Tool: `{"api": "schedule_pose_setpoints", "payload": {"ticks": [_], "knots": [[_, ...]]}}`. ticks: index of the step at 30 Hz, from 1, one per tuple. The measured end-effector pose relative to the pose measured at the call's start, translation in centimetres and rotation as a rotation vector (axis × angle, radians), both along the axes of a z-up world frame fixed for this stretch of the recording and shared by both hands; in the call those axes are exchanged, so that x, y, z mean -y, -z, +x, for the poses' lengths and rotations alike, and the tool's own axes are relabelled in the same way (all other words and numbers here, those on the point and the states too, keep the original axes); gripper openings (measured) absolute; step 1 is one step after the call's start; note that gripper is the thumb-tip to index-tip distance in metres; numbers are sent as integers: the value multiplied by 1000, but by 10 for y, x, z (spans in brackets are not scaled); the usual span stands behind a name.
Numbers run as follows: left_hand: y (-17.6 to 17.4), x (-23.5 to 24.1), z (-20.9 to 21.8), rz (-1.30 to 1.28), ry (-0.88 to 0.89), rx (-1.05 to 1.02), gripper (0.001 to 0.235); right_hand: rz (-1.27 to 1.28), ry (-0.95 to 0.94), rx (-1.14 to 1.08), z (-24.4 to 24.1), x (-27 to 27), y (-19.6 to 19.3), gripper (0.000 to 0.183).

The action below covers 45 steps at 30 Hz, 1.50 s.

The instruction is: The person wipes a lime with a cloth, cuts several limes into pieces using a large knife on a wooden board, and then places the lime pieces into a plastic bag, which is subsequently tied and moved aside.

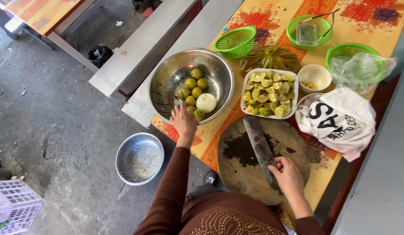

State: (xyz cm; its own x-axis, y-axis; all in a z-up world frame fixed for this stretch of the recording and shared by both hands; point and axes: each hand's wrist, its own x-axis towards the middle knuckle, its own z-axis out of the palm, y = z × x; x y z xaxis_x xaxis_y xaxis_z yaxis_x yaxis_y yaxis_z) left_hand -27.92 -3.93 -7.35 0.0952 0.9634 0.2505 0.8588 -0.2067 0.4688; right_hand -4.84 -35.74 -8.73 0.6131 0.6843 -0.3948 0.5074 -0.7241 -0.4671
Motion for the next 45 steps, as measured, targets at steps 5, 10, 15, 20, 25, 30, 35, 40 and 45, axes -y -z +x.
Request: {"api": "schedule_pose_setpoints", "payload": {"ticks": [5, 10, 15, 20, 25, 30, 35, 40, 45], "knots": [[18, -67, -25, -332, 120, -160, 60, 23, 110, 0, -8, -4, 7, 32], [-14, -65, -23, -538, 212, -200, 39, 98, 249, 40, -27, 0, 5, 30], [32, -81, -27, -517, 344, -240, 43, 100, 332, 71, -32, -2, 11, 29], [34, -107, -32, -530, 356, -389, 25, 100, 381, 105, -37, -3, 14, 26], [27, -125, -44, -633, 434, -339, 33, 59, 428, 145, -42, -6, 17, 23], [22, -117, -38, -675, 451, -279, 50, 53, 456, 166, -48, -10, 9, 24], [-3, -93, -33, -511, 498, -360, 46, 183, 471, 294, -40, -4, 56, 29], [-17, -100, -39, -463, 485, -444, 64, 244, 615, 211, -14, -25, -54, 33], [-31, -121, -54, -349, 394, -229, 63, 656, 756, 754, 89, -13, -95, 59]]}}
